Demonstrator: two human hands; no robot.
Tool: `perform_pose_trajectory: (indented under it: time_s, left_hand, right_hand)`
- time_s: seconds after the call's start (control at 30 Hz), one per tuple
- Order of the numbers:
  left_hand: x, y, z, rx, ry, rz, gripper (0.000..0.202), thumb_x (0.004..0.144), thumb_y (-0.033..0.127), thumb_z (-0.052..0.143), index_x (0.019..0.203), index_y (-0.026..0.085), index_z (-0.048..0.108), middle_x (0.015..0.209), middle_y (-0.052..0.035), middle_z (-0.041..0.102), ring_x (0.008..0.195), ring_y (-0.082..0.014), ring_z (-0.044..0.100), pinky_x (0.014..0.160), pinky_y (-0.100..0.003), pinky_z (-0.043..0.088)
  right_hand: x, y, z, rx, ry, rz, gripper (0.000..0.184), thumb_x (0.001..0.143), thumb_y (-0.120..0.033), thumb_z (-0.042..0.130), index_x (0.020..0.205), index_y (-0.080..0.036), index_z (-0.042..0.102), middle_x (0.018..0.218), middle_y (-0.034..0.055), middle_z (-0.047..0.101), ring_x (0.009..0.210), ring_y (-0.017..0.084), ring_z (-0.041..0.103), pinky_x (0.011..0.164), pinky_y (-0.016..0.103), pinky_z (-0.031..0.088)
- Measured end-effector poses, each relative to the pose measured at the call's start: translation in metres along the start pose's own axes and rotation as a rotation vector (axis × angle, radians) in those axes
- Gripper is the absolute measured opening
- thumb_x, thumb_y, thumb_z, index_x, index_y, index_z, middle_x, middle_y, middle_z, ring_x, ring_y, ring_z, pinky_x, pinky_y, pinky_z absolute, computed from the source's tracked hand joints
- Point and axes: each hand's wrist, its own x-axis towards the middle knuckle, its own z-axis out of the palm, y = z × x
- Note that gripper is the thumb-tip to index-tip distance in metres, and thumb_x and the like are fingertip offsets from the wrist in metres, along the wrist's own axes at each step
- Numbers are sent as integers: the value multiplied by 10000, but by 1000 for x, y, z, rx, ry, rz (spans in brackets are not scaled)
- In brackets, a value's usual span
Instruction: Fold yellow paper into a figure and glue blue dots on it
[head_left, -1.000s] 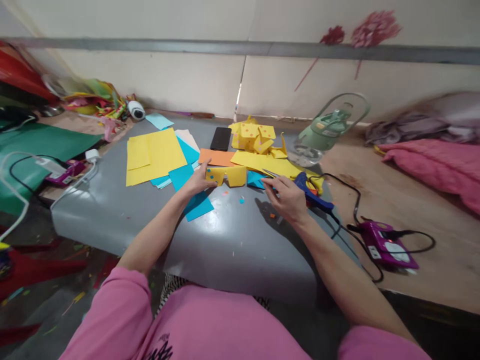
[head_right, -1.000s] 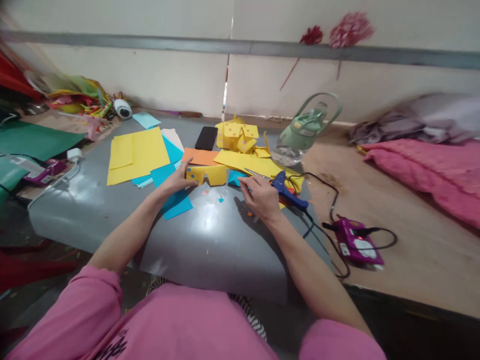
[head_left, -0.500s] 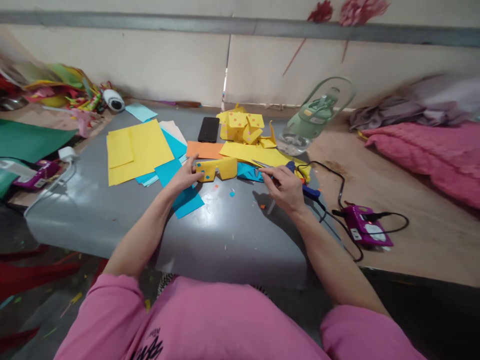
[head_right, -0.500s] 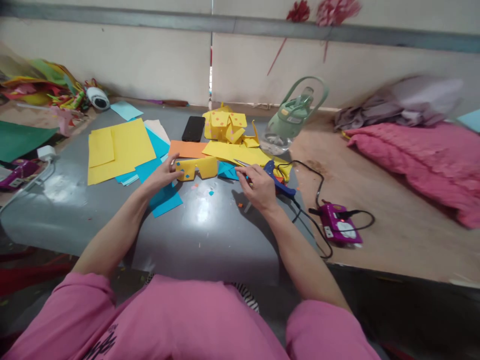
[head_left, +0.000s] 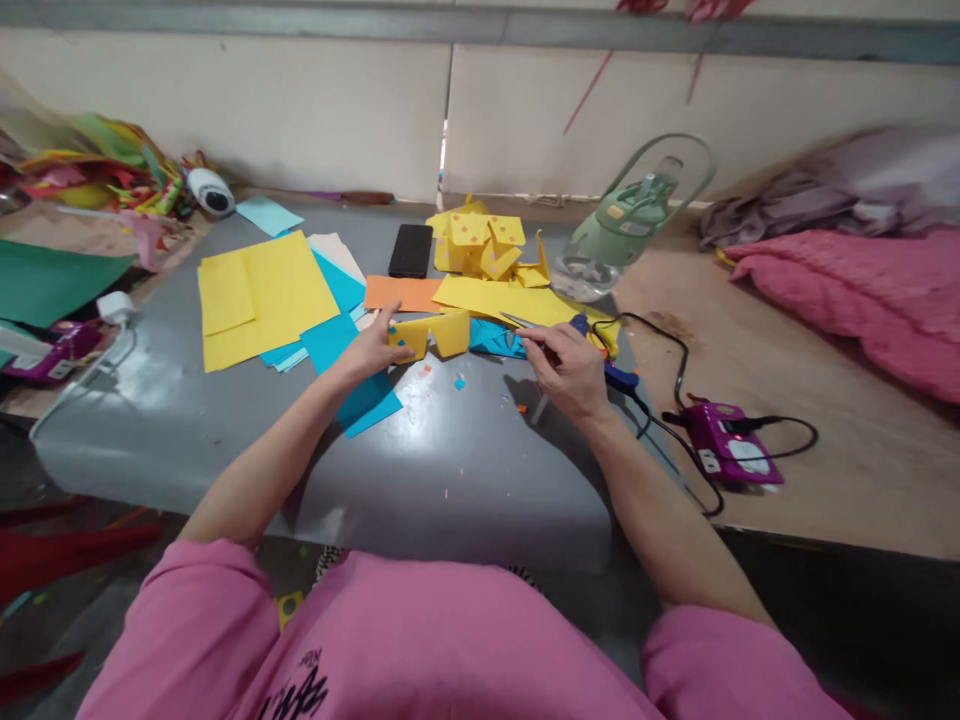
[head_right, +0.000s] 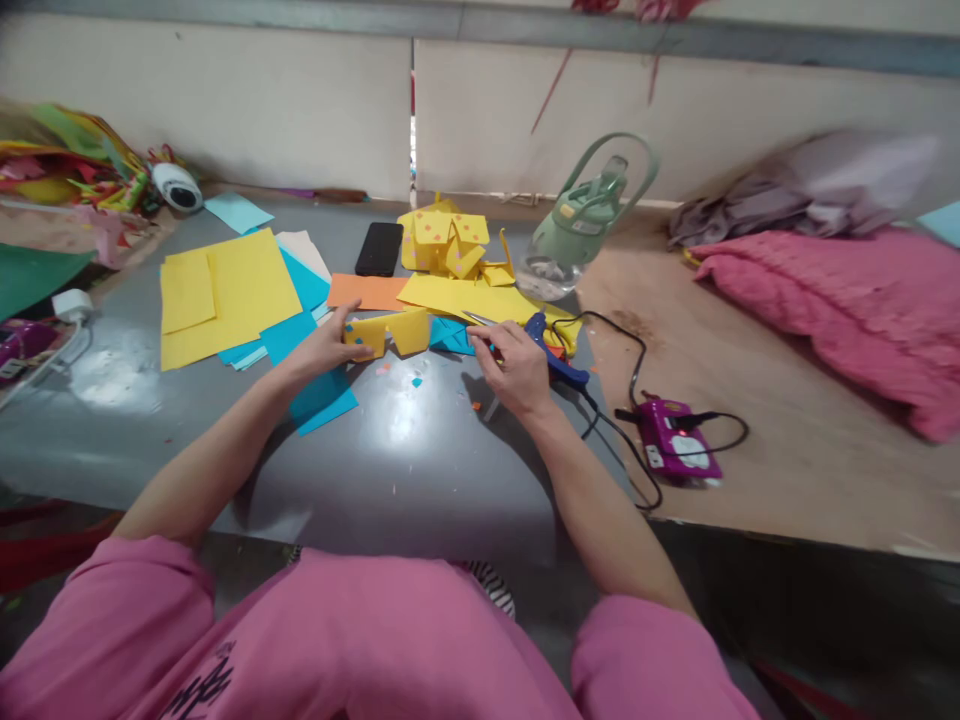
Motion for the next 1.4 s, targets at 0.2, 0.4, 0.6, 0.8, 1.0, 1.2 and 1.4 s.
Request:
perform_pose_trajectory:
  time_s: [0.2,0.4,0.6,0.8,1.0,1.2,1.4]
  left_hand:
    - [2,3,-17,2,-55,3,875,804,233,647,1598,207,278,1544,-145,476,1261,-293,598,1019,-398,520]
    - [-3,12,-34,151,45,35,663,873,247,526,1525,185,425,1546,-145,497,1407,-298,488,1140,-461,424]
    - [9,38,-22,274,57,214,473,931,364,508,1339,153,618,1448,-118,607,1348,-268,540,1119,-385,422]
    - [26,45,3,472,-14,233,355,901,375,592,1160,166,716,1201,-119,733,1127,-302,636,985,-391,467]
    - [26,36,2,487,-49,194,309,940,357,495,1030,191,740,1071,-98,760,977,-267,664,860,-341,468]
    - [25,35,-15,377,-54,178,400,993,323,345,1112,200,706,1184,-75,747,1088,-236,659,926,-331,470]
    - [23,38,-38,175,-43,69,368,977,305,382,1079,166,707,1196,-76,739,1105,-212,653,921,-285,493]
  right_hand:
    - [2,0,-11,-34,67,76,231,950,-338,584,993,-212,773,858,69,719,727,198,649,678,337,523]
    - [6,15,-38,-96,152,199,239,929,-379,607,926,-203,770,847,70,720,705,194,634,679,345,520]
    - [6,24,-49,-145,145,285,197,906,-355,620,966,-229,759,898,81,747,746,229,658,705,385,534]
    - [-2,21,-52,-299,-113,164,278,895,-314,577,1108,-218,730,1076,125,737,1003,321,664,897,488,519]
    - [-27,49,-60,-506,-452,274,577,750,-247,641,1312,-122,613,1221,223,685,1100,430,632,917,576,487]
    - [-26,66,-54,-560,-427,171,352,759,-276,611,1080,-152,690,946,157,706,906,358,647,798,502,513]
    - [-6,61,-84,-156,-316,380,272,700,-442,750,865,-233,692,761,102,675,679,285,617,619,426,477]
